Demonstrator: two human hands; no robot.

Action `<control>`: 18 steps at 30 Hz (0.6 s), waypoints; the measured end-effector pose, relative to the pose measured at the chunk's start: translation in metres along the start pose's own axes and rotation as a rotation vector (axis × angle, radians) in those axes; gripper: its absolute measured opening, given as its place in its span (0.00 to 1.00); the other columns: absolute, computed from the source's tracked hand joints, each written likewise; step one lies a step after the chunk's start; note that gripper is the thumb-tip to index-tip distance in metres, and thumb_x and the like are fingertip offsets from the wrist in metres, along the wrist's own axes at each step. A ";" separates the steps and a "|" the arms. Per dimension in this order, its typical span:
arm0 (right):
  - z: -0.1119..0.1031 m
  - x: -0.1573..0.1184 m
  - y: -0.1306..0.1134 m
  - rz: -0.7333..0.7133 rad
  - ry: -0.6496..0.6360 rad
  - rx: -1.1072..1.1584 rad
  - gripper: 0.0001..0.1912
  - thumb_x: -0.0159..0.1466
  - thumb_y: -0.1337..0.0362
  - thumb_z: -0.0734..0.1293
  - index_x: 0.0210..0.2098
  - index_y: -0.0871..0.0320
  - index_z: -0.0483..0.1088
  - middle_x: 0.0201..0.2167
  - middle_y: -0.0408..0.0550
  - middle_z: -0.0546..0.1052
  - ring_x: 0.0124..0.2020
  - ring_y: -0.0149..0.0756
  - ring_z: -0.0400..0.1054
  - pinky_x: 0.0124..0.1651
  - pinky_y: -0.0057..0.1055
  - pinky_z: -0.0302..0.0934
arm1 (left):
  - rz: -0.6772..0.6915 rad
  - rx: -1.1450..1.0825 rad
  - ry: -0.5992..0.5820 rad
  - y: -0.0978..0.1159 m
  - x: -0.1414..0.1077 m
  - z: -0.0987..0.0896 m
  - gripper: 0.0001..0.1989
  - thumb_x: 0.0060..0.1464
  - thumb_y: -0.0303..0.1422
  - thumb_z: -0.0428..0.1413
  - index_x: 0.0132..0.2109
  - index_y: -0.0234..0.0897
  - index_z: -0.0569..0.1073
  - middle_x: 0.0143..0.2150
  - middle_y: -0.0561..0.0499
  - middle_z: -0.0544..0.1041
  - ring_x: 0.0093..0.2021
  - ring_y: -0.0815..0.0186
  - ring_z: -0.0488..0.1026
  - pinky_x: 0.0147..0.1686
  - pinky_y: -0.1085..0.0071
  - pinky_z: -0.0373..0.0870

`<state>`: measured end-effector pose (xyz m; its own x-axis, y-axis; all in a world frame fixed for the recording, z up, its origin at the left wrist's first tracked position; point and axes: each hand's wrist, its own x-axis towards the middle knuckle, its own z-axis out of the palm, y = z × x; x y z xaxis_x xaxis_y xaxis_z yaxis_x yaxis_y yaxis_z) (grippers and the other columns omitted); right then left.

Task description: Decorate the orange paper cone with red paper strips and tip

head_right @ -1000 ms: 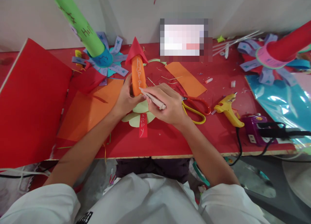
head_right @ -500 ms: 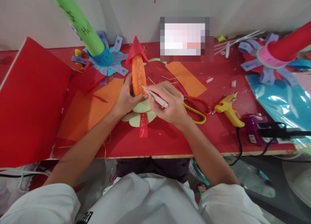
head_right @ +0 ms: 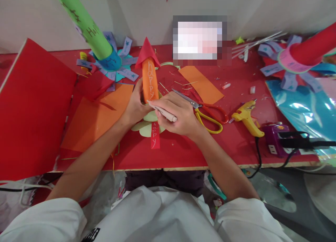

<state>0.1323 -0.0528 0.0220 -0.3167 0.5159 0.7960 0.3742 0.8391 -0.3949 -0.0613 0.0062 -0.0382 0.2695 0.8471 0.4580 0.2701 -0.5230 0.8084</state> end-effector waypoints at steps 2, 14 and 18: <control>0.000 -0.001 0.000 -0.007 0.042 0.008 0.17 0.68 0.71 0.68 0.54 0.52 0.78 0.38 0.47 0.84 0.36 0.39 0.77 0.40 0.40 0.75 | -0.005 -0.033 -0.013 0.000 0.000 -0.001 0.44 0.55 0.65 0.65 0.70 0.51 0.62 0.60 0.46 0.76 0.58 0.51 0.77 0.52 0.54 0.80; -0.001 -0.002 0.010 0.385 0.491 0.219 0.12 0.75 0.51 0.68 0.46 0.47 0.82 0.34 0.42 0.80 0.30 0.34 0.76 0.32 0.34 0.73 | 0.062 -0.265 0.090 0.009 0.003 -0.006 0.35 0.57 0.59 0.67 0.61 0.47 0.67 0.50 0.50 0.77 0.47 0.61 0.79 0.46 0.65 0.77; 0.000 -0.003 0.021 0.428 0.566 0.275 0.13 0.75 0.47 0.68 0.46 0.45 0.82 0.32 0.41 0.78 0.28 0.32 0.74 0.30 0.33 0.70 | 0.142 -0.268 0.192 0.013 0.005 -0.014 0.23 0.67 0.59 0.57 0.55 0.49 0.73 0.43 0.50 0.76 0.40 0.62 0.76 0.43 0.63 0.76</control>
<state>0.1408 -0.0369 0.0108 0.3299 0.7008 0.6325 0.1097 0.6370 -0.7630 -0.0691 0.0046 -0.0202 0.1015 0.7836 0.6129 -0.0167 -0.6147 0.7886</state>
